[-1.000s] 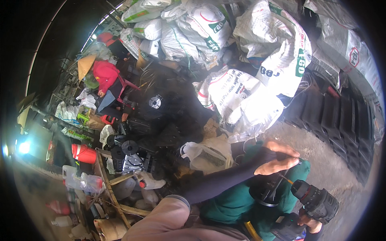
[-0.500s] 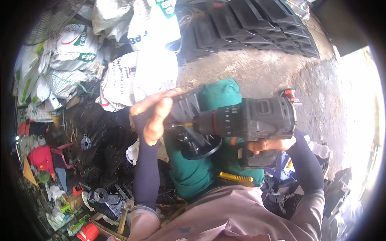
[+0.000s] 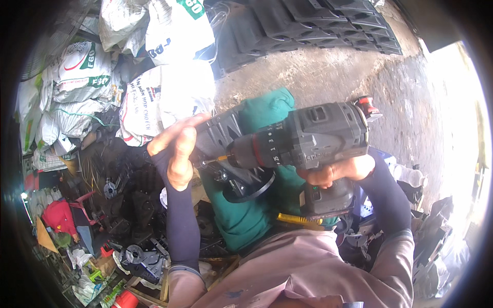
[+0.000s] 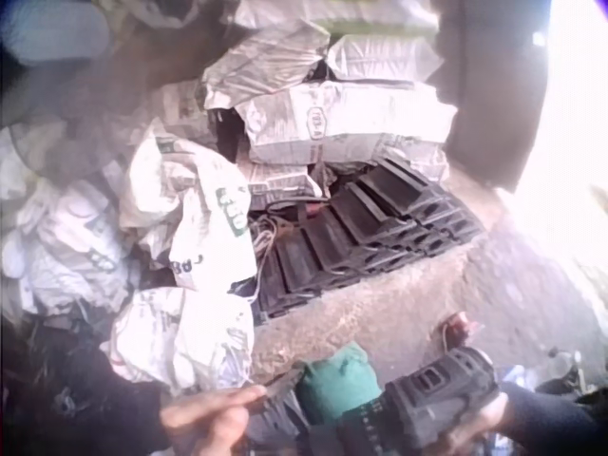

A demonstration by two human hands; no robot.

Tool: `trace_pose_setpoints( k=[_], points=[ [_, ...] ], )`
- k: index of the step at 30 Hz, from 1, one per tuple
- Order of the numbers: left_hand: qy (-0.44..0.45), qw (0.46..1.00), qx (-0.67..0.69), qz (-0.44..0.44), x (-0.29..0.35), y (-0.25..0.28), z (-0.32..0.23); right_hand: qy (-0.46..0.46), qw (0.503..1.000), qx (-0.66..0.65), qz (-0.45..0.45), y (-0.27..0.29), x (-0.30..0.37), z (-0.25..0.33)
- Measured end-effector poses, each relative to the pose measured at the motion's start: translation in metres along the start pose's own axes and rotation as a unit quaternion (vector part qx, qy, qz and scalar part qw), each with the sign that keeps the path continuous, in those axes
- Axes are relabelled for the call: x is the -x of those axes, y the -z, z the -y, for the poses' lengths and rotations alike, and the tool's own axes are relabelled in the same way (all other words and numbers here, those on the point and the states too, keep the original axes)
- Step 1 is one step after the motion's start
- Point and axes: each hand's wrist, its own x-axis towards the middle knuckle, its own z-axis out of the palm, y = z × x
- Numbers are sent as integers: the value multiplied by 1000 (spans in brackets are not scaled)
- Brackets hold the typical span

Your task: The person uses pliers to trim a black plastic part, then uses a cordless drill to drive screws into it. The person flips the part over to access different sides and continues fastening screws. The finished part is placed on a nearby pile of similar parts.

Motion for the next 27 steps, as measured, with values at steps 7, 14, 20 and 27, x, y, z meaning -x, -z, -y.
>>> trace_pose_setpoints(
  k=[7,14,20,27],
  points=[
    [25,998,-58,26,-3,-2,-11,26,999,16,-16,-9,5,7],
    [41,998,-40,11,1,-7,-17,49,997,-57,14,-8,3,-6],
    [53,997,-57,-13,8,-10,-10,66,994,-65,49,-3,5,-9],
    [-8,984,-80,-158,35,-37,2,64,997,-20,-41,7,36,-9]
  ],
)
